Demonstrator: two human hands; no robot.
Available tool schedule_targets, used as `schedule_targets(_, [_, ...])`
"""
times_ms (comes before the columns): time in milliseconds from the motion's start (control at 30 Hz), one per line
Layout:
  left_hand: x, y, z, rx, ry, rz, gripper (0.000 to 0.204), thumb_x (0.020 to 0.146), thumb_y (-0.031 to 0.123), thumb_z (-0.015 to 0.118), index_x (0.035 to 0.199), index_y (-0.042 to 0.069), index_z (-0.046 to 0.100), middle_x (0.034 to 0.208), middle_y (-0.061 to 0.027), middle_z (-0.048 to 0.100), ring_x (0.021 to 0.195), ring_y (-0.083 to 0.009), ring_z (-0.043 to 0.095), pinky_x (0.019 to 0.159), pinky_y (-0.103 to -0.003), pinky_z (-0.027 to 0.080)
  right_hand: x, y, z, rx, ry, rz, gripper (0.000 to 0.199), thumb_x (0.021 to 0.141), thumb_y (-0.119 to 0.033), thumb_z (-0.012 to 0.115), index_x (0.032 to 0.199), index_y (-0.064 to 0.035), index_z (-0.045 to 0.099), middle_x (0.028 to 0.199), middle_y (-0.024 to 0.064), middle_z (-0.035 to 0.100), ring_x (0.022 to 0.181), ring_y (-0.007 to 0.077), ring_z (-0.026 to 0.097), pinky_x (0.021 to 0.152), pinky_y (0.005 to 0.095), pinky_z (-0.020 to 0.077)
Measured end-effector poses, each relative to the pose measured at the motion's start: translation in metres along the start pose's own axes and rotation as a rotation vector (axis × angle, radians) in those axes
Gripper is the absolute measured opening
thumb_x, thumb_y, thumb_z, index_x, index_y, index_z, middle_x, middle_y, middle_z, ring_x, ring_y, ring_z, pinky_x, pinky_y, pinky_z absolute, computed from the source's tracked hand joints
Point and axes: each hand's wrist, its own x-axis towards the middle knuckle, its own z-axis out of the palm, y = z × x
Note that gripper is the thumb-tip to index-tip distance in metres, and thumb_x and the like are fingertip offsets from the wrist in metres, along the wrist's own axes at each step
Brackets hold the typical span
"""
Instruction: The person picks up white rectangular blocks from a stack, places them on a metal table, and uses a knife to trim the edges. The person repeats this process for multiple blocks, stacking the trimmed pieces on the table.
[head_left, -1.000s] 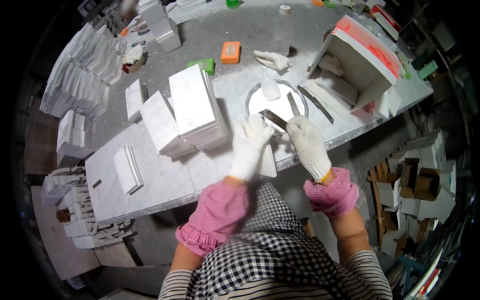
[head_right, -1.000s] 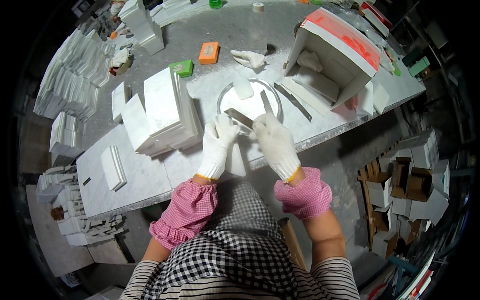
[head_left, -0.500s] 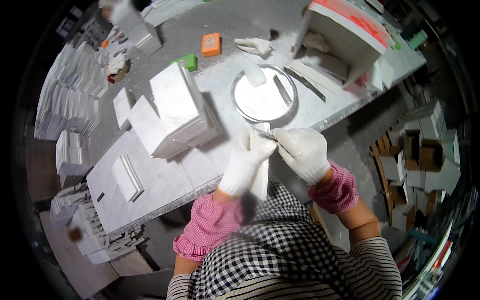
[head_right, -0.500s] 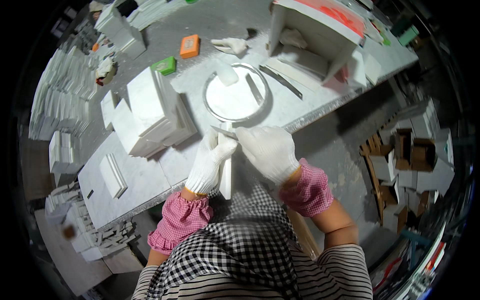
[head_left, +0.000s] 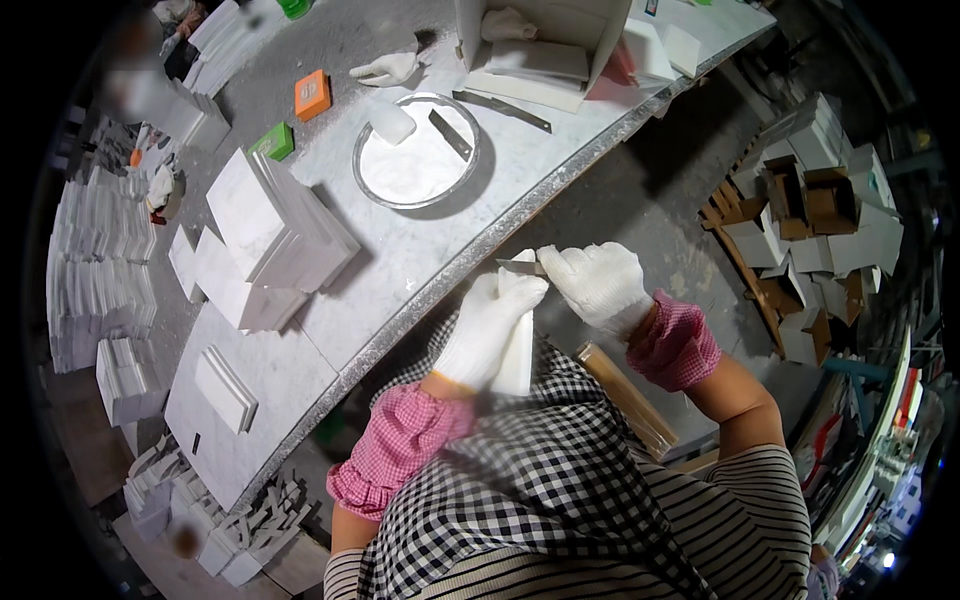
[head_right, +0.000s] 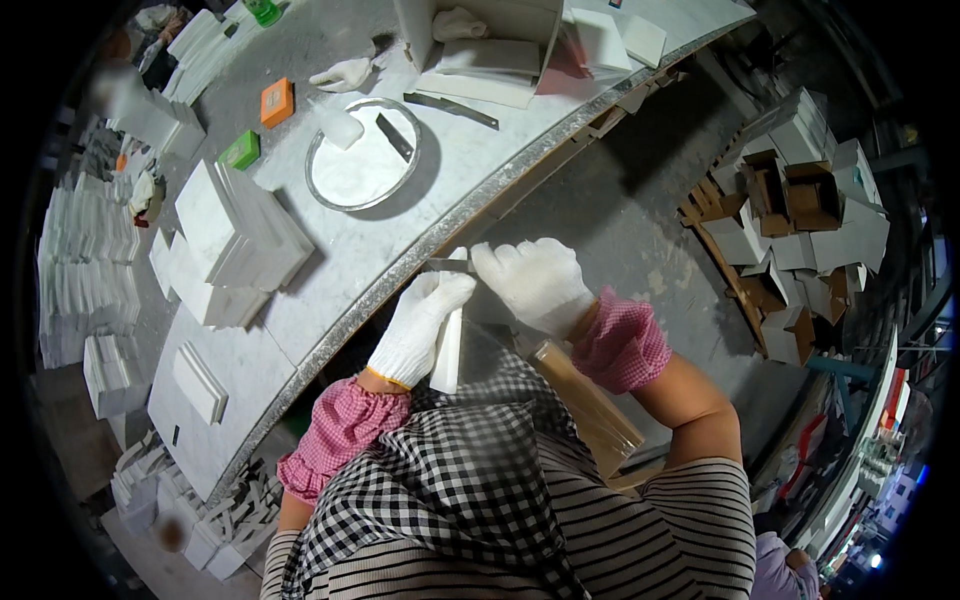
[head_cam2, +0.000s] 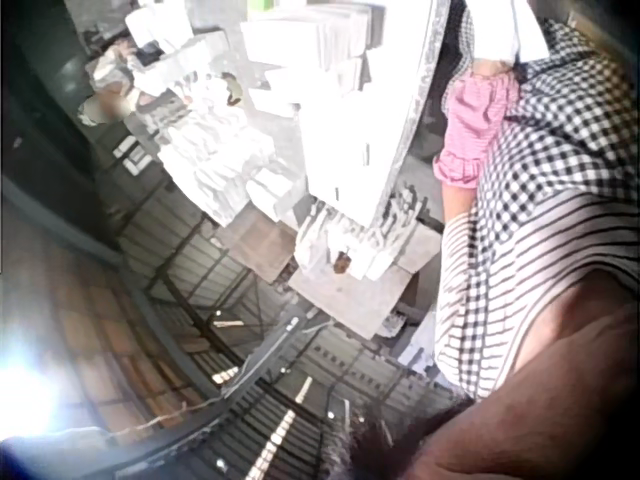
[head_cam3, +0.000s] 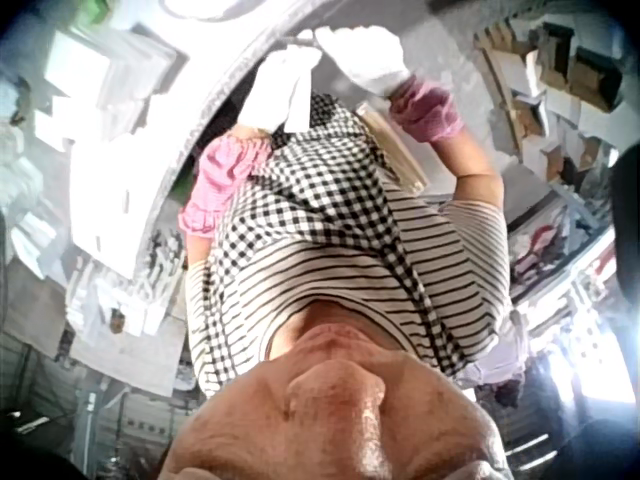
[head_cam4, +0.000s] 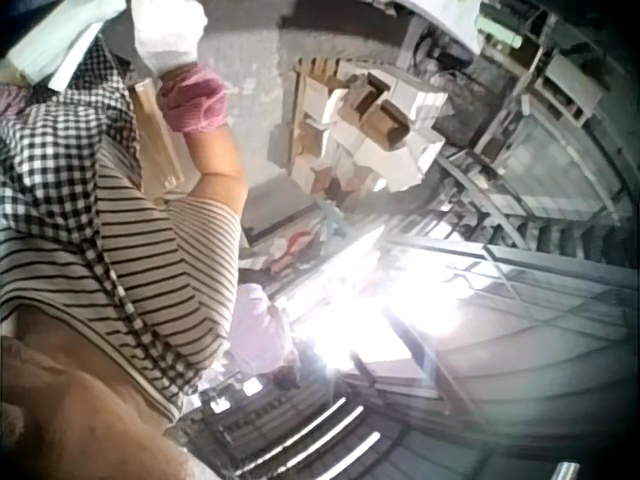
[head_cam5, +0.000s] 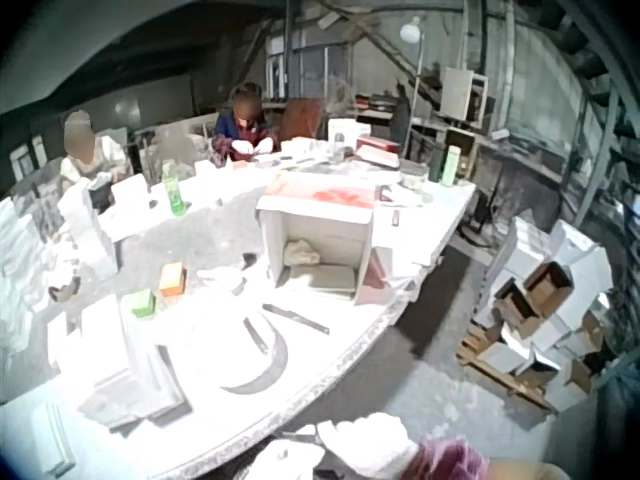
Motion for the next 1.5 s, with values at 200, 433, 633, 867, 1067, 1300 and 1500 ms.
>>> schedule_targets(200, [-0.010,0.005,0.014,0.065,0.016,-0.090,0.046,0.094,0.028,0.073,0.120,-0.008,0.060,0.103,-0.0064,0.066,0.087,-0.0120,0.062,0.078,-0.027,0.052,-0.018,0.006,0.003,-0.003,-0.021,0.074,0.023,0.086,-0.017,0.060,0.108,-0.0092,0.061,0.073,0.0018,0.061,0.063,0.0205,0.067,0.057,0.0344,0.0520])
schedule_targets(433, [-0.016,0.008,0.030,0.128,0.006,0.053,0.057,0.088,0.018,0.078,0.131,-0.009,0.052,0.115,-0.0092,0.061,0.101,-0.0133,0.059,0.091,-0.029,0.050,-0.058,0.037,0.040,0.032,-0.176,0.401,0.010,0.097,-0.017,0.058,0.103,-0.0132,0.064,0.076,0.0078,0.068,0.070,0.0307,0.070,0.061,0.0440,0.0549])
schedule_targets(633, [-0.011,0.004,0.028,0.258,0.139,0.165,0.062,0.084,0.018,0.080,0.132,-0.007,0.052,0.117,-0.0096,0.061,0.102,-0.0149,0.060,0.092,-0.030,0.050,-0.031,-0.008,-0.035,0.169,0.062,0.298,0.022,0.095,-0.021,0.067,0.115,-0.0114,0.068,0.071,0.0060,0.066,0.063,0.0268,0.067,0.058,0.0399,0.0523])
schedule_targets(867, [-0.011,0.008,0.025,0.273,0.141,0.192,0.066,0.080,0.017,0.082,0.134,-0.006,0.051,0.119,-0.0106,0.060,0.105,-0.0168,0.059,0.093,-0.032,0.051,-0.030,-0.018,-0.037,0.058,0.183,0.203,0.028,0.085,-0.018,0.069,0.112,-0.0114,0.069,0.066,-0.0021,0.057,0.059,0.0163,0.063,0.054,0.0313,0.0492])
schedule_targets(1067, [-0.015,0.011,0.025,0.291,0.133,0.224,0.064,0.080,0.017,0.081,0.132,-0.006,0.052,0.117,-0.0105,0.060,0.104,-0.0155,0.059,0.090,-0.031,0.052,-0.031,-0.017,-0.029,0.069,0.279,0.181,0.025,0.086,-0.017,0.067,0.110,-0.0124,0.068,0.069,-0.0019,0.058,0.060,0.0162,0.063,0.053,0.0315,0.0481])
schedule_targets(1300, [-0.010,-0.003,0.018,0.214,0.109,0.158,0.066,0.080,0.023,0.083,0.130,-0.007,0.051,0.113,-0.0124,0.063,0.101,-0.0183,0.063,0.087,-0.033,0.054,-0.031,-0.012,-0.022,-0.082,0.046,0.218,0.021,0.088,-0.016,0.064,0.108,-0.0112,0.065,0.073,0.0000,0.066,0.065,0.0212,0.069,0.056,0.0335,0.0521])
schedule_targets(1500, [-0.020,0.017,0.025,0.261,0.001,0.221,0.078,0.075,0.019,0.085,0.140,-0.004,0.048,0.122,-0.0089,0.059,0.111,-0.0164,0.057,0.098,-0.032,0.048,-0.059,0.019,0.032,0.098,-0.123,0.443,0.016,0.093,-0.020,0.064,0.106,-0.0118,0.067,0.074,0.0060,0.069,0.067,0.0268,0.071,0.059,0.0381,0.0549])
